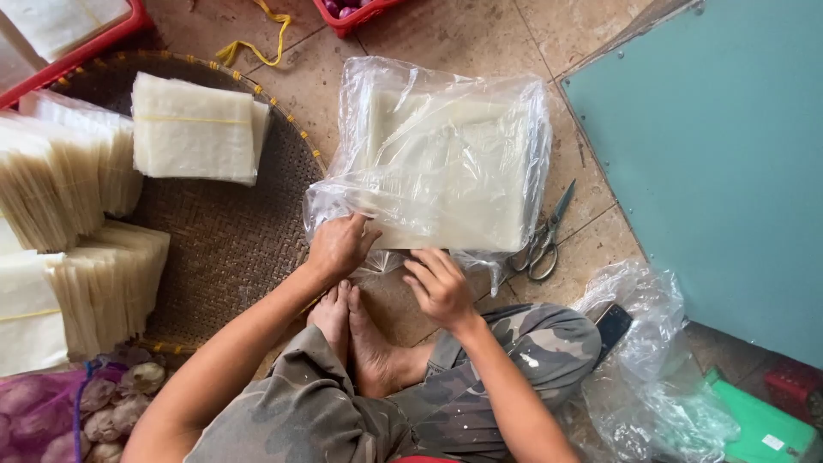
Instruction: The person is cutting large stacks of rice paper into smaller rectangular portions using scissors and then stacking the finished pieces.
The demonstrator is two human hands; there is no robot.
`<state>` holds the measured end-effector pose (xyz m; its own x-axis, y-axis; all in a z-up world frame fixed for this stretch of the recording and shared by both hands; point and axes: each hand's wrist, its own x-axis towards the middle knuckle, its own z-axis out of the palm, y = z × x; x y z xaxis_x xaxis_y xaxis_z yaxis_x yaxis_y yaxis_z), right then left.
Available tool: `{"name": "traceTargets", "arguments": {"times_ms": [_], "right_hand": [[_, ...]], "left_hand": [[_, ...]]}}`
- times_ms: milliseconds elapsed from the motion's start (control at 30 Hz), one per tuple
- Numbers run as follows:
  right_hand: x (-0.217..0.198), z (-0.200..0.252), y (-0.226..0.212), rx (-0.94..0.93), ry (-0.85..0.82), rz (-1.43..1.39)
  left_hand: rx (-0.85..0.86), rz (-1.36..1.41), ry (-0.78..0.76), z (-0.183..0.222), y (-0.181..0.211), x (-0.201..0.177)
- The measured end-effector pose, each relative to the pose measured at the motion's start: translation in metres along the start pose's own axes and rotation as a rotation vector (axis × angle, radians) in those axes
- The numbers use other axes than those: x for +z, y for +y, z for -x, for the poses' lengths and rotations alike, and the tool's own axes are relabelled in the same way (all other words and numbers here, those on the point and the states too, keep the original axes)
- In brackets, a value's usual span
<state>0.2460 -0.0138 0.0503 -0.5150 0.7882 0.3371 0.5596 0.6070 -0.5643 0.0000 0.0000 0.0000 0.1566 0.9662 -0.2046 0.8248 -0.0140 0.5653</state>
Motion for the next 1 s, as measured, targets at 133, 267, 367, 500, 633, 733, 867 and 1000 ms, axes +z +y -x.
{"name": "traceTargets", "arguments": {"times_ms": [133, 267, 367, 500, 633, 733, 867, 1000], "right_hand": [[-0.021, -0.043, 0.017, 0.023, 0.033, 0.263], [-0.048, -0.016, 0.087, 0.342, 0.047, 0.468], [-0.025, 0.036, 0.144, 0.569, 0.053, 0.477], [-0.011, 0.029, 0.129, 0.878, -0.021, 0.332], [-0.036, 0.005, 0.049, 0.864, -0.072, 0.266], [-0.03, 0.014, 0.023, 1.073, -0.092, 0.218], [-0.012, 0.053, 0.045, 1.045, 0.042, 0.252], [-0.021, 0.039, 0.057, 1.26, 0.173, 0.108]], "left_hand": [[-0.009, -0.051, 0.006, 0.001, 0.023, -0.019], [-0.12, -0.017, -0.08, -0.003, 0.007, 0.006], [-0.211, -0.015, -0.149, -0.006, 0.013, -0.002], [-0.296, 0.099, -0.106, -0.009, 0.019, -0.02], [-0.373, 0.096, -0.063, -0.012, -0.002, -0.014], [-0.401, 0.134, -0.054, -0.008, 0.025, -0.062], [-0.436, 0.134, 0.001, -0.001, 0.041, -0.079], [-0.311, 0.046, 0.056, 0.011, 0.03, -0.05]]}}
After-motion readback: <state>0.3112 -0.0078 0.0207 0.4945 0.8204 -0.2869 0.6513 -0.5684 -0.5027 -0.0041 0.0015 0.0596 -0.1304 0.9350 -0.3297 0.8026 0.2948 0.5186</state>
